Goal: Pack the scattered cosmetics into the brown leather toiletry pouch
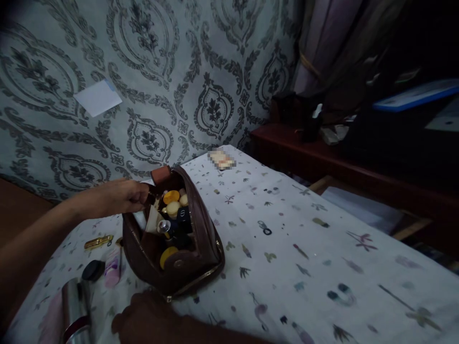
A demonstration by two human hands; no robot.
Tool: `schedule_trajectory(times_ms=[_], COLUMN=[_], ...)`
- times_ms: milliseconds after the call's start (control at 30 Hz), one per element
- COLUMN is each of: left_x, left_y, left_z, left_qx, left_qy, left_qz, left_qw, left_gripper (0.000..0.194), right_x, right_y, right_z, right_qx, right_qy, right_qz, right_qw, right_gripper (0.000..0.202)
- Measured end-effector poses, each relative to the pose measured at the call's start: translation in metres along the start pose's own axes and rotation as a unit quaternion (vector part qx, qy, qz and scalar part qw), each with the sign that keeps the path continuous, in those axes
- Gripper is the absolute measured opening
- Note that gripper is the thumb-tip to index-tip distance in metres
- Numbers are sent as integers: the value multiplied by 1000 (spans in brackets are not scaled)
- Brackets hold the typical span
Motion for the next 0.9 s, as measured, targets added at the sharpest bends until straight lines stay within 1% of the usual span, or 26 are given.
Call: schedule_trajectory(times_ms=[167,267,367,500,633,733,833,900], left_x=[5,5,1,0,2,2,1,-1], left_y=[2,0,-3,-6,-5,-1,1,2], left_z=[4,8,12,15,13,11,10,10], left_qx=[-35,-43,-35,-39,-34,-17,-5,6], left_qy=[21,30,25,22,17,23,24,20], left_qz=[20,10,-4,2,1,-15,-5,10], left_qw=[999,999,999,999,999,999,1000,1000], left_gripper=[5,4,4,2,3,4,2,5], right_x=[1,2,2,2,3,4,4,4], right_y=[0,0,-1,-3,-3,-3,-4,-5], right_z=[3,3,6,9,9,14,19,20], right_qx=[6,12,15,10,3,3,7,7], right_qy=[0,6,10,9,7,9,20,23], right_qz=[1,-2,-2,1,-1,-4,-18,-18], right_qw=[1000,1000,1000,1000,1000,1000,1000,1000], right_gripper=[19,18,13,10,14,8,5,6])
Point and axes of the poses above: each hand's wrist, its own y-axis away from the middle knuckle, its own z-axis out of the palm, x = y × z, the point moved 5 cm from there along -y, towards the middle knuckle, and after that the axes turned 5 degrees about z, right-handed, at the moved point
